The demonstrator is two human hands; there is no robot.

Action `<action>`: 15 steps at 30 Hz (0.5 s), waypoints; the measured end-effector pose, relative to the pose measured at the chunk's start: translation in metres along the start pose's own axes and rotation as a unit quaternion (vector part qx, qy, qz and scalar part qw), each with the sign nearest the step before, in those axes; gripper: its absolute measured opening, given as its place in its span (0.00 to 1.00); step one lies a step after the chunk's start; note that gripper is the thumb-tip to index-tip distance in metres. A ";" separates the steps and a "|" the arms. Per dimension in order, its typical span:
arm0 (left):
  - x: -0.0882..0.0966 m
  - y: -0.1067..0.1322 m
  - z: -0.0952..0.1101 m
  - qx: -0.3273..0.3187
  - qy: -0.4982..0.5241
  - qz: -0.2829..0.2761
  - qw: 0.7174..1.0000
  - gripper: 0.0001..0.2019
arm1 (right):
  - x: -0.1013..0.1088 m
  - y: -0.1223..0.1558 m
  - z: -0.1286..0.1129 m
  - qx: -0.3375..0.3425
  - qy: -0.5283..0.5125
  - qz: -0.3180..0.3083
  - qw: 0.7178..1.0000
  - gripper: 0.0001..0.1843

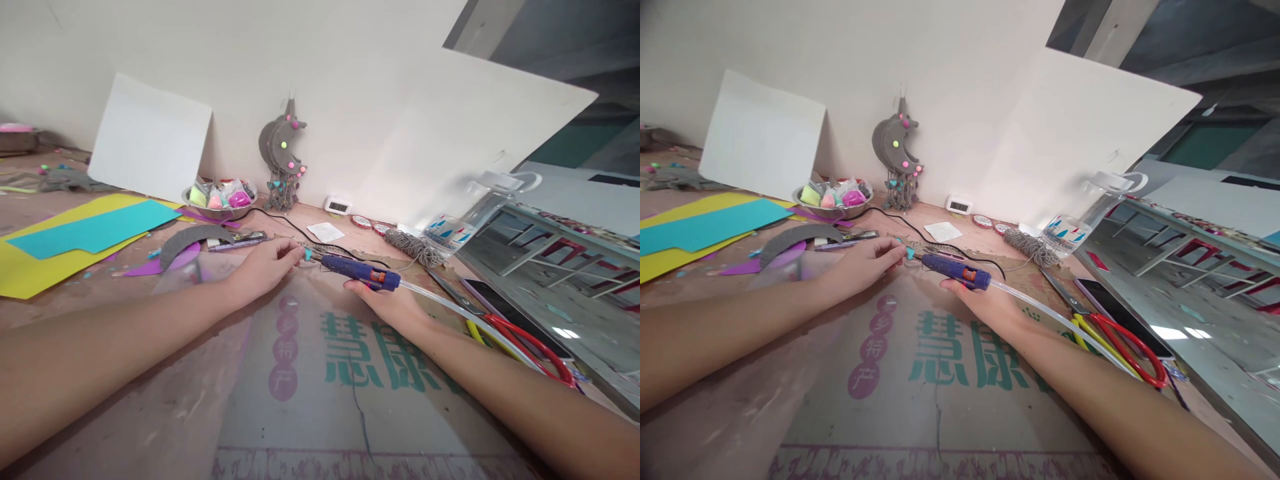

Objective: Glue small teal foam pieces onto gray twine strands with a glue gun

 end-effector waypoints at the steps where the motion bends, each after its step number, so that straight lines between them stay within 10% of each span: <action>1: 0.000 0.000 0.000 0.003 0.001 -0.001 1.000 0.14 | 0.000 0.000 -0.001 0.000 -0.001 0.001 1.000 0.16; 15: 0.000 0.000 0.002 0.000 -0.006 -0.004 1.000 0.14 | -0.001 -0.001 0.001 -0.001 -0.009 0.003 1.000 0.17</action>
Point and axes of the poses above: each hand's wrist, its own y-axis away from the middle knuckle, its own x-axis out of the back of the hand, z = x × y, the point moved 4 cm from there along -y, towards the middle knuckle
